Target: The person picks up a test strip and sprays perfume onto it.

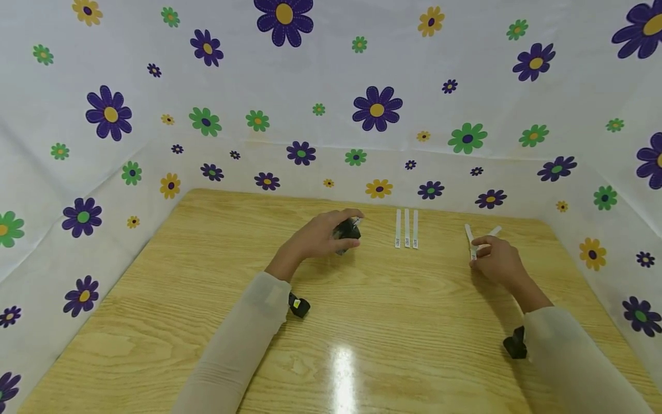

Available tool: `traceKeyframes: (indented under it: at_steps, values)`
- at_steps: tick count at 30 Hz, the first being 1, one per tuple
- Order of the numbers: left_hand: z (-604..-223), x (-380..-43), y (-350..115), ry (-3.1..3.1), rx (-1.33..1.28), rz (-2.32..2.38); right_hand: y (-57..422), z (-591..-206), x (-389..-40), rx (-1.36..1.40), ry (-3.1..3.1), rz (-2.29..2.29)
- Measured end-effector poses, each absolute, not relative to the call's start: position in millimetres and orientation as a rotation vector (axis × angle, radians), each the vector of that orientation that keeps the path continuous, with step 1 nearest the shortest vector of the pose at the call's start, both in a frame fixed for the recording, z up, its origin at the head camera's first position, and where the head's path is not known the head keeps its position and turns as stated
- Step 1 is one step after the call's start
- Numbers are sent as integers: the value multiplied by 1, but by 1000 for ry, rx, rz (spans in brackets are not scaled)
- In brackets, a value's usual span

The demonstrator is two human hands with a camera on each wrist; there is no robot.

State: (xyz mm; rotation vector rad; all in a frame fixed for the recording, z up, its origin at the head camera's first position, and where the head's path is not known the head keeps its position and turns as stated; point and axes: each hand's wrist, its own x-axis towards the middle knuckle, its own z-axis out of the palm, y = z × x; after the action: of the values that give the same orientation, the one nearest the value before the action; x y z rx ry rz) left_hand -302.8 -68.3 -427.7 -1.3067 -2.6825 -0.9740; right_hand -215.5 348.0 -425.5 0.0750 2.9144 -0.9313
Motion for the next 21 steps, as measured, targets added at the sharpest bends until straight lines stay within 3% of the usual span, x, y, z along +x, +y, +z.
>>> traceKeyframes:
  at_steps: [21]
  values:
    - [-427,-304,-69,-2692,-1310,-966,351,-432,-219,224,2823,-1107]
